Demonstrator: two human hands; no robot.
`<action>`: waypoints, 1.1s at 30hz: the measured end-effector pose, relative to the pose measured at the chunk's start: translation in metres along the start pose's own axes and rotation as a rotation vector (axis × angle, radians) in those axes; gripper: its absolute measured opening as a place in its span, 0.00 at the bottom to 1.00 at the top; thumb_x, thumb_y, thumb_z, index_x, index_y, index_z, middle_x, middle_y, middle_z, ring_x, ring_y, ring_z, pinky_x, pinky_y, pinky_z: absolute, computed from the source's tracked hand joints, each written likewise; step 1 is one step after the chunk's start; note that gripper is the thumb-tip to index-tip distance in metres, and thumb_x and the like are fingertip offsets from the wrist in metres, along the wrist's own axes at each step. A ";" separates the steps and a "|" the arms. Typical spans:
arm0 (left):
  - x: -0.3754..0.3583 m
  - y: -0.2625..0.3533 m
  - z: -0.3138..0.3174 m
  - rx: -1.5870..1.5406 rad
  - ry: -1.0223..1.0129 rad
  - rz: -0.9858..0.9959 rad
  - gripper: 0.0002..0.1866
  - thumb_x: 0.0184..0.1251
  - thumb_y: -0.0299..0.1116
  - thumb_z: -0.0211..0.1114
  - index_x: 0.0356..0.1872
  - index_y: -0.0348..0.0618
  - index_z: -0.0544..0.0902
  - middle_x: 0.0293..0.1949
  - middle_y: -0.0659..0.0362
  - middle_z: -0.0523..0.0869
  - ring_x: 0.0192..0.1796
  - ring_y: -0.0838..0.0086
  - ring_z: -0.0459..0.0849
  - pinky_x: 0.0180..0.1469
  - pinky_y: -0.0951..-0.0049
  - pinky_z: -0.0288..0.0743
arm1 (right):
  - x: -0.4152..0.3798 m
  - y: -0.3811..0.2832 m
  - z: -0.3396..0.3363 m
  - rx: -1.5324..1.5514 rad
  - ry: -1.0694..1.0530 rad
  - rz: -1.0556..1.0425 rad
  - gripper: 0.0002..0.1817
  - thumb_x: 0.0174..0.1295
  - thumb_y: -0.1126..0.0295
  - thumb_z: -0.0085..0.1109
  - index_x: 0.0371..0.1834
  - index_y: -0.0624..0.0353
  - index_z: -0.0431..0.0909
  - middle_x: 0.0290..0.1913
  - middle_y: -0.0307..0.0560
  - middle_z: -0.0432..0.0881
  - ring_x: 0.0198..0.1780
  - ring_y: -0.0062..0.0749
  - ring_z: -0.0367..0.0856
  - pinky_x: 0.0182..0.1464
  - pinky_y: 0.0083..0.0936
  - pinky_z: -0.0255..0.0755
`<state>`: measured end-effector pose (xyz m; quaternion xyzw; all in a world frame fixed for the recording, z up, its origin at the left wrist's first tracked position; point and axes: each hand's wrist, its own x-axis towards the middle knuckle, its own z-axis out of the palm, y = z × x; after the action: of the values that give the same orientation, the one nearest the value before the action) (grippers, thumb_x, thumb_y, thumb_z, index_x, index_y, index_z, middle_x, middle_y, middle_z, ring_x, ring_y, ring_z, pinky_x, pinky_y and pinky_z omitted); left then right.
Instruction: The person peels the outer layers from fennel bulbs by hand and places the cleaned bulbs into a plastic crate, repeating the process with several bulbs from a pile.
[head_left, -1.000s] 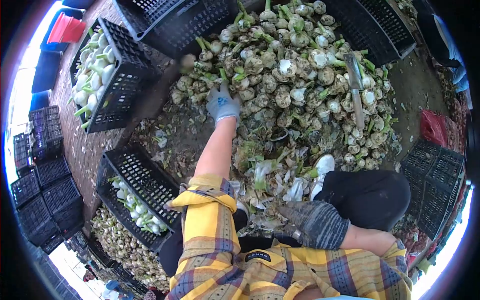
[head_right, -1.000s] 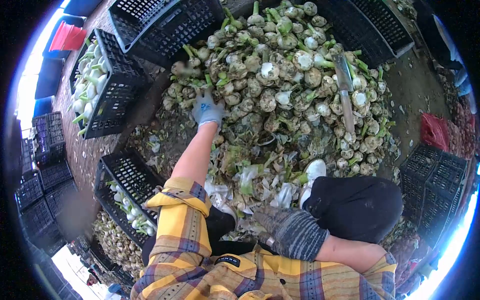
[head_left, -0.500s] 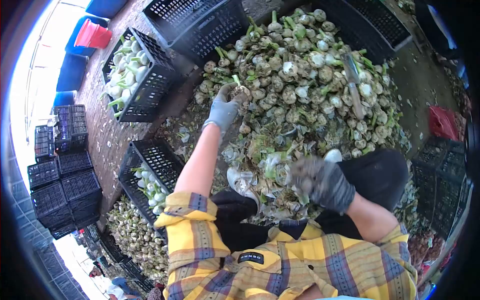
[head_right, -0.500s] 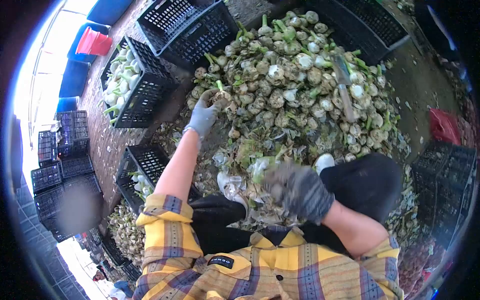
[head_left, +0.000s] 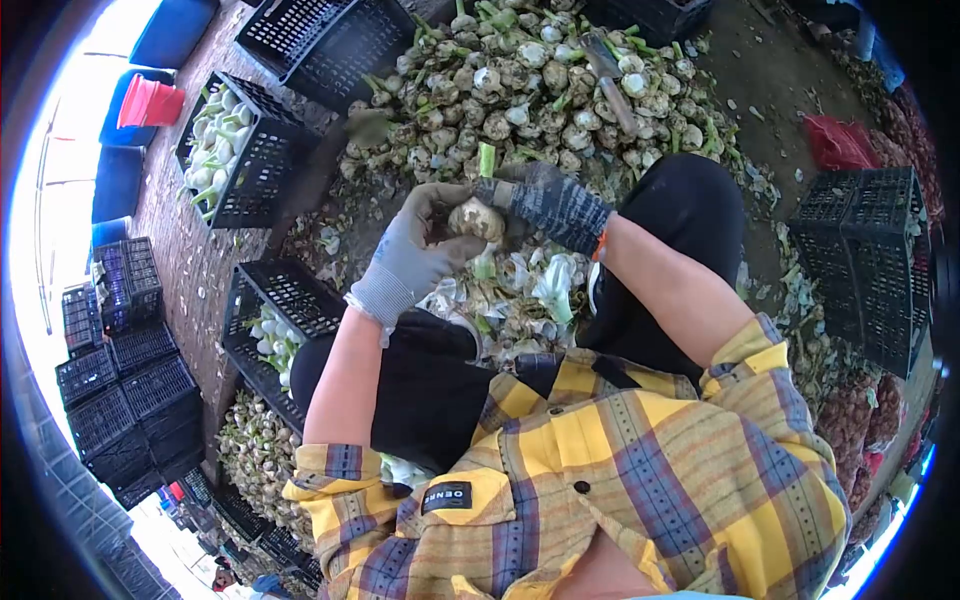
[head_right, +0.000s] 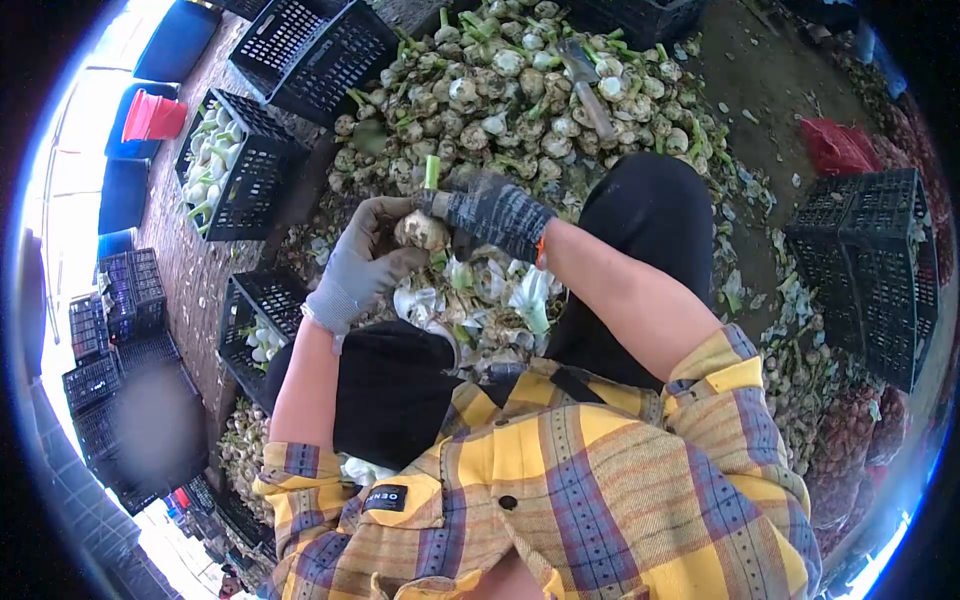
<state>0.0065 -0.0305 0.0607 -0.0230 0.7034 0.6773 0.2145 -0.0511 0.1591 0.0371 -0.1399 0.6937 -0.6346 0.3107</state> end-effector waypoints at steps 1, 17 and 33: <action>-0.004 -0.005 0.006 -0.086 0.049 0.090 0.25 0.55 0.16 0.63 0.55 0.40 0.68 0.48 0.60 0.75 0.49 0.79 0.75 0.51 0.77 0.73 | -0.001 -0.002 -0.002 0.063 0.014 0.125 0.20 0.59 0.55 0.59 0.40 0.65 0.79 0.25 0.45 0.79 0.24 0.24 0.77 0.30 0.24 0.73; 0.025 -0.069 0.022 -0.396 0.584 0.313 0.20 0.72 0.46 0.50 0.56 0.44 0.71 0.45 0.63 0.75 0.38 0.82 0.72 0.45 0.82 0.69 | 0.015 0.001 0.021 0.194 -0.068 0.211 0.18 0.62 0.59 0.56 0.43 0.64 0.79 0.31 0.44 0.83 0.31 0.23 0.79 0.34 0.22 0.73; 0.023 -0.068 0.033 -0.348 0.688 0.357 0.23 0.68 0.52 0.53 0.50 0.43 0.74 0.40 0.64 0.75 0.42 0.81 0.72 0.49 0.77 0.68 | 0.023 0.022 0.031 -0.119 0.044 -0.045 0.18 0.59 0.59 0.56 0.43 0.64 0.79 0.35 0.61 0.81 0.36 0.46 0.81 0.41 0.32 0.72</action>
<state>0.0161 0.0015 -0.0110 -0.1615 0.6022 0.7652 -0.1604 -0.0452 0.1247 0.0096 -0.1596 0.7337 -0.6019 0.2720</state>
